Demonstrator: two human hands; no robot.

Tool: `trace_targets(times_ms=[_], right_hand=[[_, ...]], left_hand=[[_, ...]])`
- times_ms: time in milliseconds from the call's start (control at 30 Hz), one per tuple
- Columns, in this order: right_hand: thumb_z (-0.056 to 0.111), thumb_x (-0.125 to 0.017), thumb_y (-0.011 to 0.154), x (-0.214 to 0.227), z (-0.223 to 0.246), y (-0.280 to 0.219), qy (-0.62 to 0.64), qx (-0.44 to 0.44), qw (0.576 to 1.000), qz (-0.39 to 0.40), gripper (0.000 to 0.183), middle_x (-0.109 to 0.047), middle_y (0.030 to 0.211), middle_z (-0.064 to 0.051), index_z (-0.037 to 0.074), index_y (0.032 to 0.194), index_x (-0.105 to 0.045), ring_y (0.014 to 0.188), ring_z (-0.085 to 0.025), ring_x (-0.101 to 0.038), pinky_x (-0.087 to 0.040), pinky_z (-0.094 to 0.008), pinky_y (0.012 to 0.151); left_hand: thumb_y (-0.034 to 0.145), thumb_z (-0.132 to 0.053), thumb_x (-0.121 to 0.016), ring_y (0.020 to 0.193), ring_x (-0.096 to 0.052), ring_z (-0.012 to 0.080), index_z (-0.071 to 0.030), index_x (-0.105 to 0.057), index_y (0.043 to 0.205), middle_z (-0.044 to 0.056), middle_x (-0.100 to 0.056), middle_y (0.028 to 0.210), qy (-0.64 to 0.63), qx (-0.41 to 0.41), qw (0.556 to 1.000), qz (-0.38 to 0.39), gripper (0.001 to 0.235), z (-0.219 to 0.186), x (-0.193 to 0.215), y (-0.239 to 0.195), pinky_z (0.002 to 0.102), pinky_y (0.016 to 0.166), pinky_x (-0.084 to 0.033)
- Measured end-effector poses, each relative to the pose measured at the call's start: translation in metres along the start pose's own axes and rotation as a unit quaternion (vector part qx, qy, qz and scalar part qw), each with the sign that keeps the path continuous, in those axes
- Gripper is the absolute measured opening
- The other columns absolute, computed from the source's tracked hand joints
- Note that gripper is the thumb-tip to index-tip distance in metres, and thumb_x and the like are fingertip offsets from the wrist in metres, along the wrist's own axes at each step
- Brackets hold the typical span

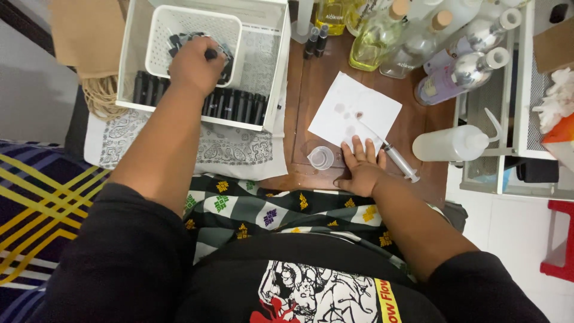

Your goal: The person sits at a table and uses a syringe to transfer liquid from a large bottle into a small plastic cup. They then pour the liquid from the cup into a small black bottle and place the filled bottle into a white basket. The person repeats this process with another bottle.

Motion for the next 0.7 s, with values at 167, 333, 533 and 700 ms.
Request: trace_targets(times_ms=[167,333,533,700], right_hand=[[0.063,-0.060,0.089,-0.005,-0.005,0.007,0.010,0.004,1.000,-0.023,0.113,0.036,0.170,0.001,0.034,0.164,0.019,0.155,-0.027,0.035,0.019,-0.054,0.122],[0.065,-0.063,0.084,-0.011,-0.008,0.018,-0.002,0.013,0.998,-0.060,0.116,0.031,0.172,-0.001,0.034,0.165,0.015,0.157,-0.029,0.032,0.016,-0.056,0.122],[0.062,-0.062,0.085,-0.007,-0.006,0.011,0.023,0.011,0.998,-0.060,0.113,0.029,0.172,0.000,0.034,0.165,0.013,0.157,-0.027,0.031,0.017,-0.055,0.123],[0.065,-0.061,0.086,-0.009,-0.008,0.015,0.009,0.009,0.998,-0.053,0.114,0.031,0.172,0.000,0.035,0.165,0.015,0.156,-0.027,0.033,0.016,-0.055,0.122]], left_hand=[[0.099,-0.034,-0.064,0.106,-0.064,0.0283,-0.023,-0.067,0.121,0.005,-0.065,0.124,-0.151,0.012,0.988,-0.026,0.025,-0.013,0.024,-0.025,0.045,0.084,-0.052],[0.099,-0.031,-0.067,0.096,-0.067,0.0226,-0.027,-0.068,0.115,0.002,-0.070,0.114,-0.239,0.023,0.970,-0.039,0.016,-0.003,0.021,-0.030,0.043,0.082,-0.054],[0.098,-0.030,-0.067,0.124,-0.061,0.0317,-0.025,-0.069,0.113,0.005,-0.064,0.137,-0.186,0.040,0.981,-0.038,0.016,0.005,0.028,-0.028,0.047,0.099,-0.051],[0.090,-0.027,-0.070,0.082,-0.065,0.0077,-0.032,-0.072,0.095,-0.012,-0.071,0.092,-0.233,0.053,0.959,-0.151,0.007,0.032,0.043,-0.012,0.026,0.078,-0.053]])
Point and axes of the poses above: each hand's wrist, its own y-axis towards the middle knuckle, its own x-axis out of the back of the hand, z = x × y, the point moved 8 cm from there along y, towards the middle knuckle
